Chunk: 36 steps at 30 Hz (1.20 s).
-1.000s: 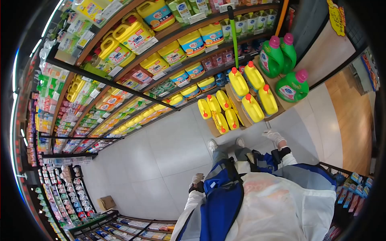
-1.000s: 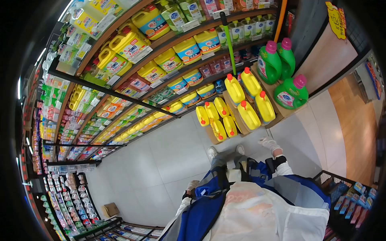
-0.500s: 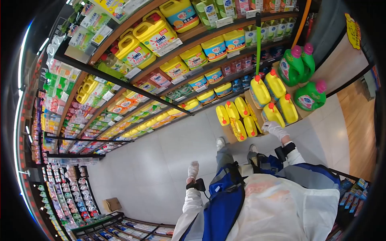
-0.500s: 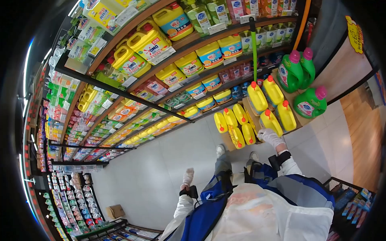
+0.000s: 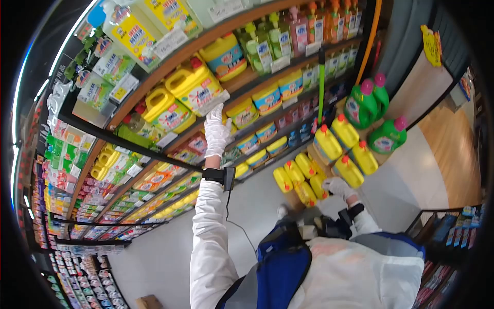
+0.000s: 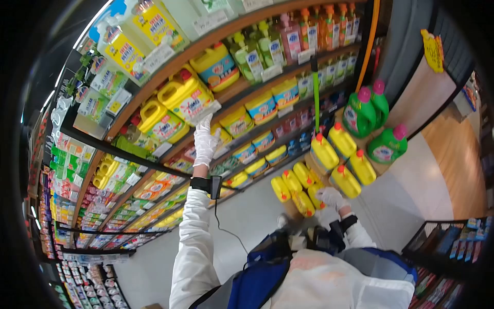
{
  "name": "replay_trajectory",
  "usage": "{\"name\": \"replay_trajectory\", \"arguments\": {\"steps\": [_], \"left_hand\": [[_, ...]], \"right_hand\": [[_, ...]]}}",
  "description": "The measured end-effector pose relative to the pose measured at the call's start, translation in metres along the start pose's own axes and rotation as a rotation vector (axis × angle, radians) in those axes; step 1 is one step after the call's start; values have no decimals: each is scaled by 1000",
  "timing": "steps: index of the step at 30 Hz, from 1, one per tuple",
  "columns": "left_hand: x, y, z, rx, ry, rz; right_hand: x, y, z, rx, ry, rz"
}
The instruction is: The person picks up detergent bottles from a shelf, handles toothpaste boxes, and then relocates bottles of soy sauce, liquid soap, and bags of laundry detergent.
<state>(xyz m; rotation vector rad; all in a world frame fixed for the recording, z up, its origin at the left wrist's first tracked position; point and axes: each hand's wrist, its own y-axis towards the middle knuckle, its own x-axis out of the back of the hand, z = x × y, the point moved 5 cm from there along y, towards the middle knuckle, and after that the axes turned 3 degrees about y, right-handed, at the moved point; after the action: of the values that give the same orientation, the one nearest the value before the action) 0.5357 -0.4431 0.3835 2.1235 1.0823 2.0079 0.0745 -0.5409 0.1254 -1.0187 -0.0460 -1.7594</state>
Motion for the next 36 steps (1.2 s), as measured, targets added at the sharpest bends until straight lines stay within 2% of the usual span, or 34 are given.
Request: {"name": "replay_trajectory", "arguments": {"steps": [3,5,7,8,11,12,13,14,16,17,18,19,21,22,28,33,36], "left_hand": [[20,64,-5,10,86,-113],[34,87,-15,-3,176,-150],[40,106,-24,-38,193,-227],[40,114,-29,-43,206,-240],[32,142,-31,-45,254,-245],[32,152,-34,-21,278,-204],[32,161,-36,3,302,-159],[27,170,-34,-27,356,-240],[36,195,-49,66,445,-30],[28,206,-47,-51,616,-221],[21,215,-46,-135,793,-434],[-16,235,-12,-64,637,-185],[-77,262,32,85,315,299],[-77,268,33,122,273,360],[-13,266,6,46,263,215],[22,257,-20,-32,217,155],[37,242,-39,-47,213,223]], "right_hand": [[14,1,-56,116,-148,-105],[45,-9,-61,-127,40,-60],[61,-16,-68,-97,-12,-31],[64,-16,-76,-170,-5,9],[7,16,-180,100,-148,20],[36,-3,-143,-47,57,34],[78,-30,-79,-194,259,19],[64,-18,-101,-216,302,7],[67,-4,-104,-129,251,-54],[59,-3,-103,-94,233,-77],[59,-4,-96,-100,384,-91],[85,-13,-54,-170,245,-66],[85,-3,-42,-197,243,-102],[96,-4,-18,-182,209,-103],[80,27,6,-114,302,-106],[74,53,19,-88,186,-73],[70,63,21,-72,220,-65]]}}
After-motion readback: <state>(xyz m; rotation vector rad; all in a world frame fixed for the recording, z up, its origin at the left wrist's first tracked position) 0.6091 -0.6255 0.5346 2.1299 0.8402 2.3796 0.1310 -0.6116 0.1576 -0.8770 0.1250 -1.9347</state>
